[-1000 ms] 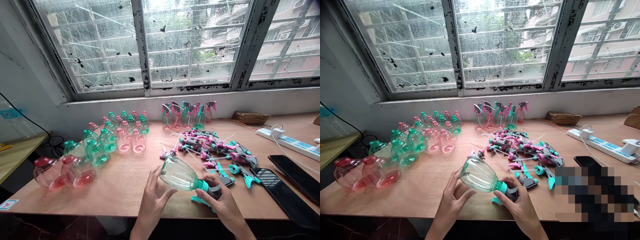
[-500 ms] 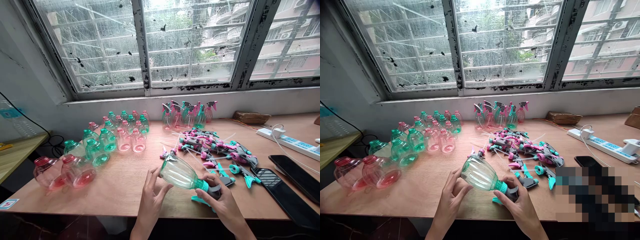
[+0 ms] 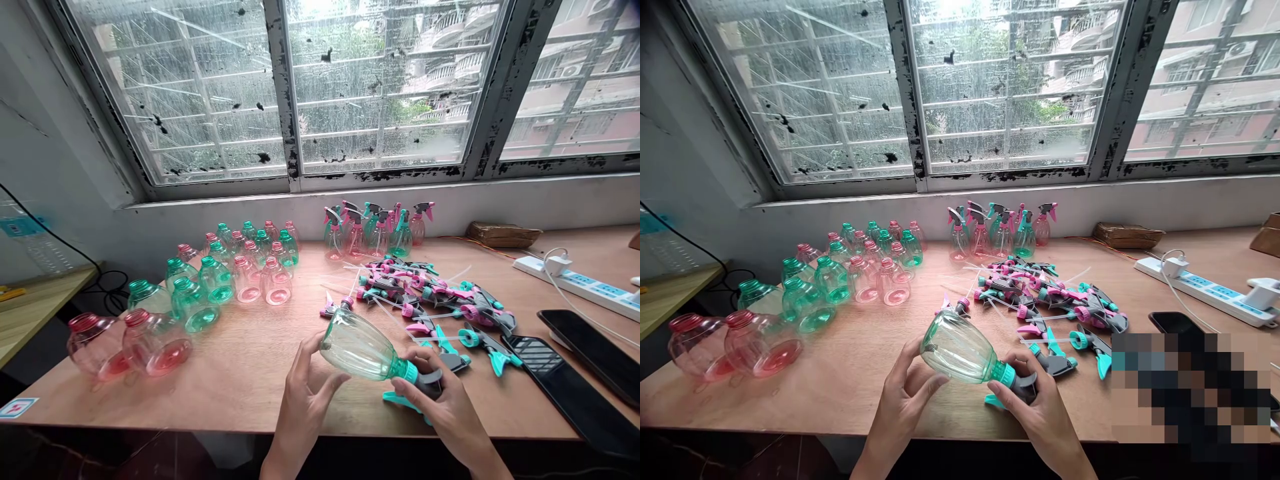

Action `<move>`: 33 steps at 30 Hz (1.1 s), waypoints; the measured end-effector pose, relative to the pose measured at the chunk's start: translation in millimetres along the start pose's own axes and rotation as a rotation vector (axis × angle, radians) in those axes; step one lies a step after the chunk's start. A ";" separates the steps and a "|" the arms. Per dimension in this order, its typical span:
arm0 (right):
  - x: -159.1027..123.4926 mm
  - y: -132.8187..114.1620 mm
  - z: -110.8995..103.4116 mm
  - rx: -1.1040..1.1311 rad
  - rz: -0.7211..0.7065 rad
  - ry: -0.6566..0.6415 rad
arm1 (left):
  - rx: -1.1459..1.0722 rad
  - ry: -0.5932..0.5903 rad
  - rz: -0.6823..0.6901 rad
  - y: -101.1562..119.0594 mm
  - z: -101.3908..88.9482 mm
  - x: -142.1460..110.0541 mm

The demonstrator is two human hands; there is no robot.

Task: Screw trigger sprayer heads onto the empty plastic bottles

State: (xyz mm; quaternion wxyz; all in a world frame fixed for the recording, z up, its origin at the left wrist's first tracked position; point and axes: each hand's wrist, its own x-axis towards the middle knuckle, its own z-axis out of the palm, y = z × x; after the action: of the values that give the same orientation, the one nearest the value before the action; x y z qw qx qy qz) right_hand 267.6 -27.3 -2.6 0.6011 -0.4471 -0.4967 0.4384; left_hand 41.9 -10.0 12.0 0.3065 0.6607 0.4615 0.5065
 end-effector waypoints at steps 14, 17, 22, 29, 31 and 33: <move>-1.4 -3.5 2.8 0.051 0.024 0.017 | -0.074 0.023 0.031 3.5 -0.5 1.2; -1.3 -2.5 2.4 0.061 0.025 0.010 | -0.062 0.022 0.031 4.4 -0.5 1.3; -1.0 0.2 1.0 0.052 0.021 -0.004 | -0.021 0.014 0.031 7.3 -0.5 1.2; -0.9 -1.6 -1.3 -0.009 0.006 -0.040 | -0.041 0.001 0.024 4.7 -0.9 1.5; -0.8 -0.5 -3.1 -0.019 0.014 -0.042 | -0.051 -0.005 0.029 4.7 -1.0 1.6; -0.7 1.5 -4.6 -0.022 0.024 -0.036 | -0.051 -0.010 0.033 5.6 -1.1 1.7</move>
State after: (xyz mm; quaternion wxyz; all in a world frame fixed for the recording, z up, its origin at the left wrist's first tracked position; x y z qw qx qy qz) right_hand 271.9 -28.2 -4.7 0.5817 -0.4516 -0.5067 0.4482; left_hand 42.6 -10.7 17.8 0.3171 0.6626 0.4360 0.5199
